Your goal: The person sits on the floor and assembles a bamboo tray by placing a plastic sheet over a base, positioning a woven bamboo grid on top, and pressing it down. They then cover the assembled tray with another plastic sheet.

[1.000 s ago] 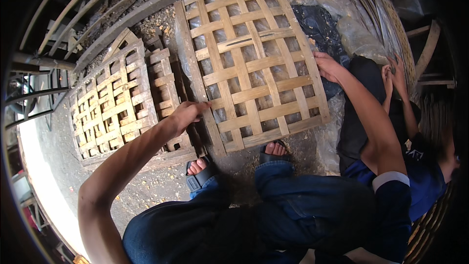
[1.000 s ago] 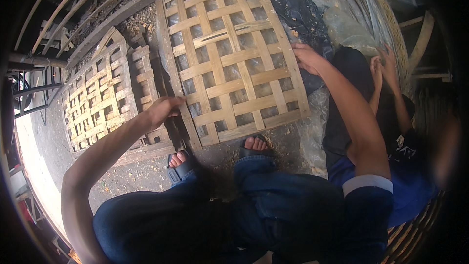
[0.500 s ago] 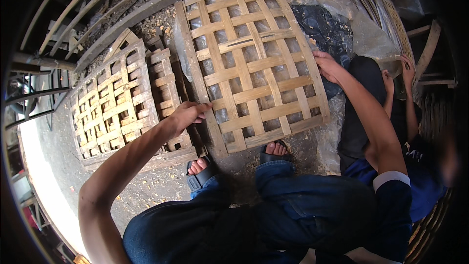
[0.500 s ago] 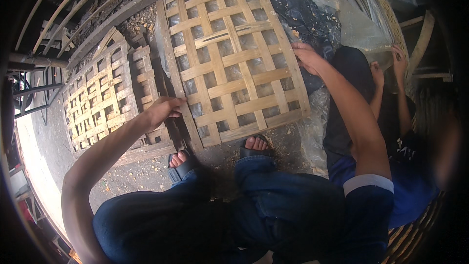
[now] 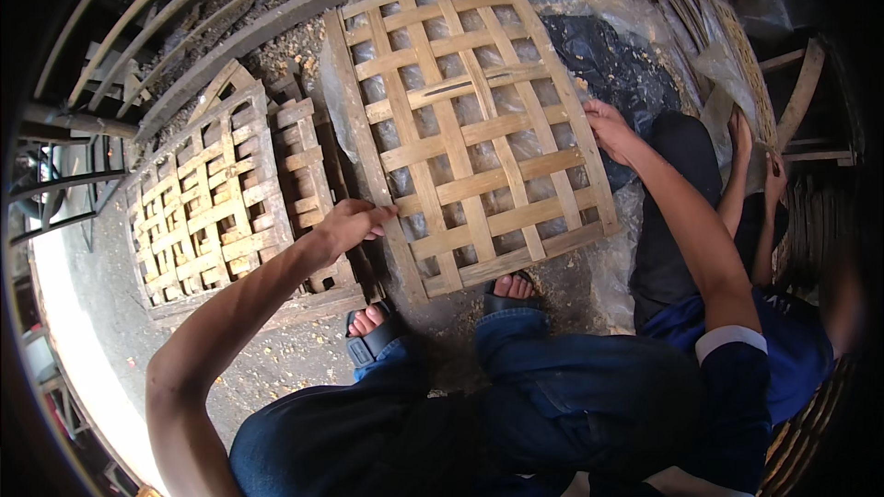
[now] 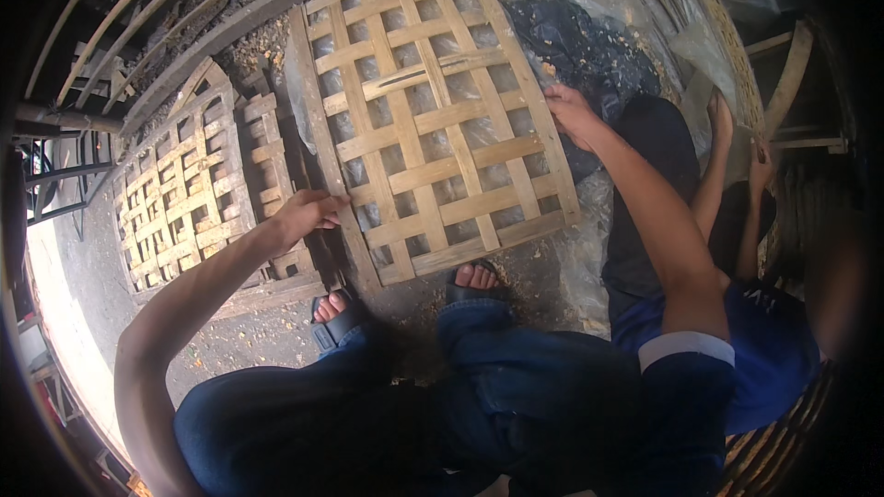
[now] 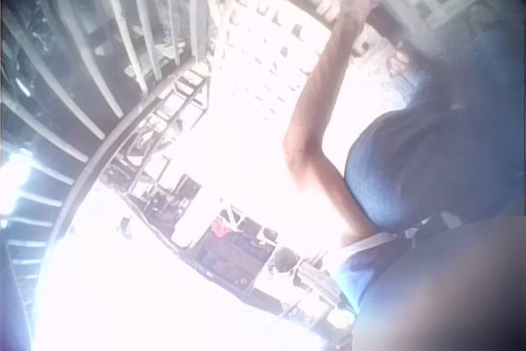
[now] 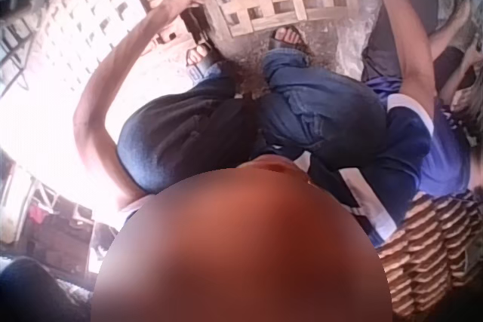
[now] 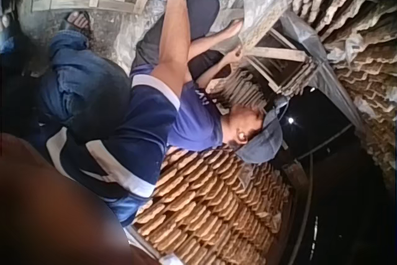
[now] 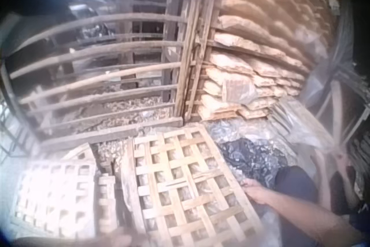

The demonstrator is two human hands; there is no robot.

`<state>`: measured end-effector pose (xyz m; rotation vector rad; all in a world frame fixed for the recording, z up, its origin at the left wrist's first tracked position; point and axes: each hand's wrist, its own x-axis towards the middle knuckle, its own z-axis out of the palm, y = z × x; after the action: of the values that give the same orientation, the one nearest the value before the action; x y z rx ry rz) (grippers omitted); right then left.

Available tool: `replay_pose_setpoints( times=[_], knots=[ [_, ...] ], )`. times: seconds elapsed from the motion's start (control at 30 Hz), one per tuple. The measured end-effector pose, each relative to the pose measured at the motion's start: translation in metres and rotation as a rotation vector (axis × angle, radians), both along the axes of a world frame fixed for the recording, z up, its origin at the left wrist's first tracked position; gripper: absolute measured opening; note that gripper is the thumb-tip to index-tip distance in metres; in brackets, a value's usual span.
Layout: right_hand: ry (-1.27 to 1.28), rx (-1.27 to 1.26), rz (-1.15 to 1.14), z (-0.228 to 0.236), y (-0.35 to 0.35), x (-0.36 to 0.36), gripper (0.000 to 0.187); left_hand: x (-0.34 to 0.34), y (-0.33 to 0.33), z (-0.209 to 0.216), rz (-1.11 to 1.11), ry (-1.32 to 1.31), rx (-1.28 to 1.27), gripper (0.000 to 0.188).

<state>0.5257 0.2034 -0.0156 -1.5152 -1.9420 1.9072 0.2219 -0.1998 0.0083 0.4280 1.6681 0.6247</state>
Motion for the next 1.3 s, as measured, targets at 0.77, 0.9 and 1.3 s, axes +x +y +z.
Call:
replay_pose_setpoints(
  times=[0.77, 0.9, 1.3],
  knots=[
    [-0.058, 0.092, -0.035, -0.008, -0.009, -0.006, 0.024, 0.000, 0.007, 0.001, -0.246, 0.167, -0.099, 0.050],
    [-0.066, 0.197, -0.050, -0.014, -0.008, -0.008, 0.019, 0.003, 0.007, 0.004, -0.342, 0.330, -0.053, 0.045],
    [-0.219, 0.605, 0.056, -0.005, -0.015, -0.027, 0.022, -0.016, -0.001, -0.040, -1.168, 0.983, 0.420, 0.026]
  ],
)
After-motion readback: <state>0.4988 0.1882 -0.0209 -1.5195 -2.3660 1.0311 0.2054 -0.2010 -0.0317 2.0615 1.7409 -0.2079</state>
